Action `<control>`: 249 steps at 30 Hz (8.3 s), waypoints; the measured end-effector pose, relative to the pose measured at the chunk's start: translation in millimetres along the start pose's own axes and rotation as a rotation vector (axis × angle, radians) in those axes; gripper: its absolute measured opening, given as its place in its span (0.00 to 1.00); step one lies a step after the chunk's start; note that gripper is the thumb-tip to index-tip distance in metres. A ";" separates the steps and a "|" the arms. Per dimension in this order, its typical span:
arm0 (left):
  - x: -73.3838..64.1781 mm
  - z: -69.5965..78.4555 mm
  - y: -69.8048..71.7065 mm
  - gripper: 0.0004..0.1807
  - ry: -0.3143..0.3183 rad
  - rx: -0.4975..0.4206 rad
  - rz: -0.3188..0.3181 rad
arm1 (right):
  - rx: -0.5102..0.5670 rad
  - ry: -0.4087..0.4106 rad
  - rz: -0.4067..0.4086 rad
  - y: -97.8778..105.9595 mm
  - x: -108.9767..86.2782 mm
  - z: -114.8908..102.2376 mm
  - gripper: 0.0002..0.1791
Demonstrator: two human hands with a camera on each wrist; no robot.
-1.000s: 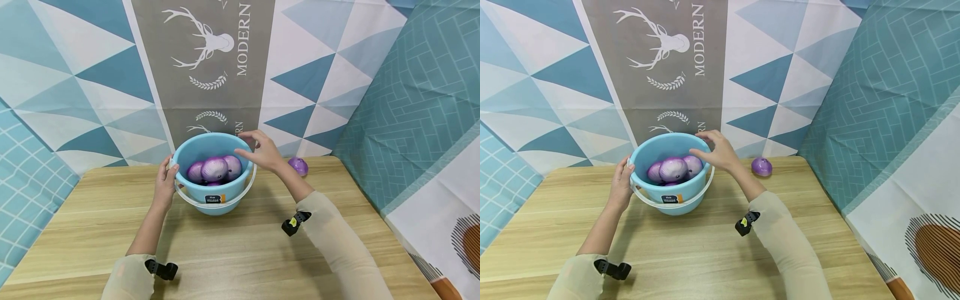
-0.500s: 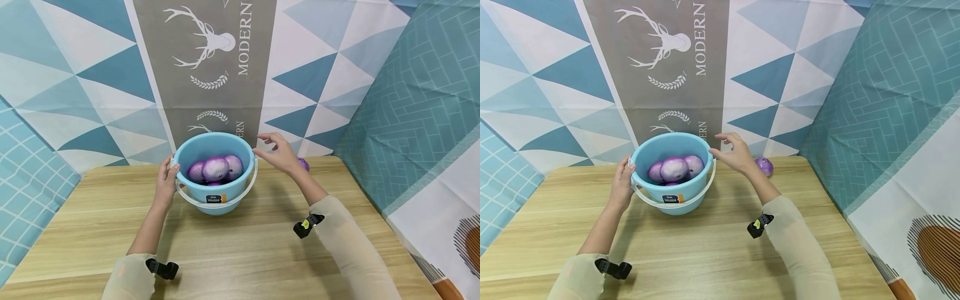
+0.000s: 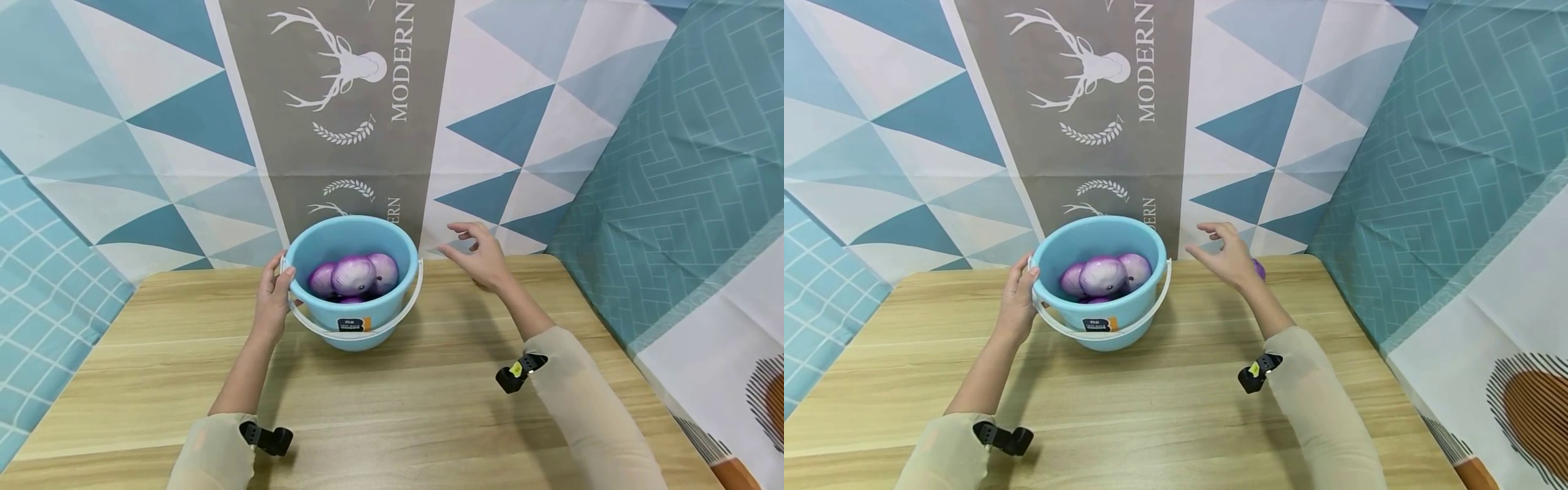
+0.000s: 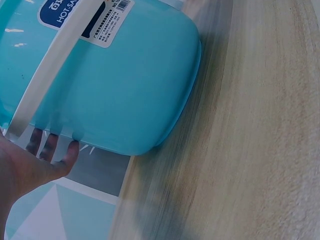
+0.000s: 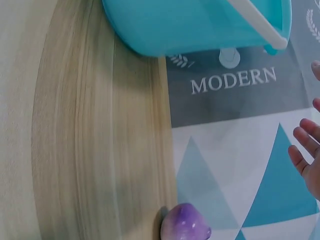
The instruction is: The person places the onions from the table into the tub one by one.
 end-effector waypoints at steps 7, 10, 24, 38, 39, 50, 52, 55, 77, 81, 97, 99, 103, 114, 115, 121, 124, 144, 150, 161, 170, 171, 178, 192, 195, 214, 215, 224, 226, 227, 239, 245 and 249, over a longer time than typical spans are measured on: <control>0.5 0.1 -0.3 0.28 0.001 0.012 -0.011 | 0.008 -0.041 0.052 7.9 -3.7 21.5 0.27; 0.2 0.1 -0.2 0.28 0.002 0.011 -0.008 | 0.012 -0.066 0.061 10.6 -6.3 29.5 0.27; -0.6 1.9 0.0 0.28 -0.003 0.015 -0.003 | 0.037 -0.161 0.125 20.1 -17.0 58.5 0.28; 0.1 -0.1 0.1 0.28 -0.006 0.024 0.000 | 0.019 -0.294 0.154 21.8 -23.2 95.4 0.31; 0.1 -0.1 0.1 0.28 -0.006 0.026 -0.001 | 0.016 -0.308 0.151 21.9 -24.0 97.9 0.31; -0.5 -0.2 0.8 0.28 -0.014 0.066 -0.001 | 0.011 -0.455 0.113 21.7 -30.1 121.8 0.35; -0.5 -0.1 0.6 0.28 -0.014 0.063 -0.001 | 0.015 -0.462 0.106 21.1 -30.2 125.3 0.35; -0.4 -0.2 0.2 0.27 -0.014 0.052 0.001 | 0.018 -0.468 0.094 20.0 -30.9 128.9 0.35; 0.0 -1.1 0.4 0.28 -0.012 0.028 -0.002 | -0.063 -0.579 0.073 5.1 -29.9 145.9 0.39; -0.3 -0.5 0.2 0.28 -0.012 0.031 -0.002 | -0.074 -0.589 0.078 3.7 -29.9 147.0 0.40; 0.0 -0.1 1.1 0.27 -0.019 0.022 0.003 | -0.081 -0.633 0.062 -6.6 -27.3 144.8 0.46; -0.1 0.0 1.2 0.27 -0.020 0.023 0.001 | -0.081 -0.635 0.068 -7.9 -27.4 145.3 0.46; -0.3 0.3 1.2 0.27 -0.022 0.029 0.002 | -0.083 -0.652 0.071 -11.0 -27.8 148.5 0.47; -1.5 -0.3 0.6 0.27 -0.015 0.040 0.005 | -0.083 -0.656 0.069 -13.8 -28.2 150.4 0.47; -1.5 -0.4 0.4 0.27 -0.014 0.041 0.004 | -0.084 -0.651 0.068 -13.8 -28.4 150.3 0.46; -1.6 -0.4 0.0 0.27 -0.010 0.040 -0.001 | -0.087 -0.629 0.062 -14.4 -28.5 150.8 0.45; -1.9 -0.2 0.0 0.27 -0.008 0.045 -0.002 | -0.080 -0.626 0.065 -14.5 -28.4 151.4 0.45; 0.5 -0.7 0.4 0.28 0.000 0.046 0.002 | -0.016 -0.589 0.054 -8.0 -29.3 148.3 0.46; 0.1 -0.8 0.3 0.28 0.002 0.040 -0.005 | 0.011 -0.564 0.048 -4.6 -28.6 144.3 0.46; -0.7 0.0 -0.6 0.28 0.006 0.033 -0.004 | 0.052 -0.534 0.062 -3.7 -25.6 136.5 0.47; -0.7 -0.7 -0.2 0.28 0.000 0.028 -0.004 | 0.104 -0.506 0.085 0.5 -23.0 124.9 0.47; -0.7 -0.5 -0.4 0.28 0.000 0.028 -0.006 | 0.102 -0.503 0.083 1.2 -23.0 123.6 0.47; -1.4 0.3 -0.1 0.28 0.001 0.049 -0.007 | 0.071 -0.490 0.074 6.7 -25.6 117.1 0.47; -2.0 0.0 0.2 0.28 0.005 0.050 -0.009 | 0.102 -0.463 0.094 12.0 -24.3 105.7 0.45; -1.8 0.0 0.2 0.28 0.005 0.047 -0.006 | 0.118 -0.450 0.098 13.7 -23.6 101.6 0.45; -0.6 -0.4 -0.4 0.28 -0.004 0.044 -0.003 | 0.139 -0.388 0.118 22.2 -20.6 76.7 0.44; -0.5 -0.4 -0.4 0.28 -0.005 0.044 -0.002 | 0.142 -0.379 0.118 22.2 -20.3 75.8 0.44; -0.9 -0.5 -0.2 0.28 -0.008 0.038 0.003 | 0.144 -0.362 0.108 24.3 -17.2 62.8 0.45; -1.0 -0.8 -0.1 0.29 -0.003 0.035 0.004 | 0.133 -0.358 0.106 25.0 -16.7 59.5 0.45; -1.0 -0.9 0.0 0.29 -0.002 0.032 0.005 | 0.127 -0.356 0.104 25.4 -16.5 57.8 0.45; -0.5 0.1 -0.7 0.29 -0.005 0.027 0.012 | 0.117 -0.311 0.086 30.4 -12.4 36.0 0.46; -0.6 -0.4 -0.7 0.29 0.001 0.030 0.019 | 0.128 -0.286 0.076 30.9 -9.7 27.1 0.45; -1.0 -0.1 -0.8 0.29 0.003 0.024 0.023 | 0.137 -0.267 0.066 30.5 -7.8 20.8 0.44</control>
Point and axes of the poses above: each hand's wrist, its own x-axis towards the middle knuckle, its own y-axis out of the back of the hand, z = x × y, the point moved 3 cm from there along x, towards the middle knuckle, and after that the axes turned 6 degrees about -y, right-handed, at the moved point
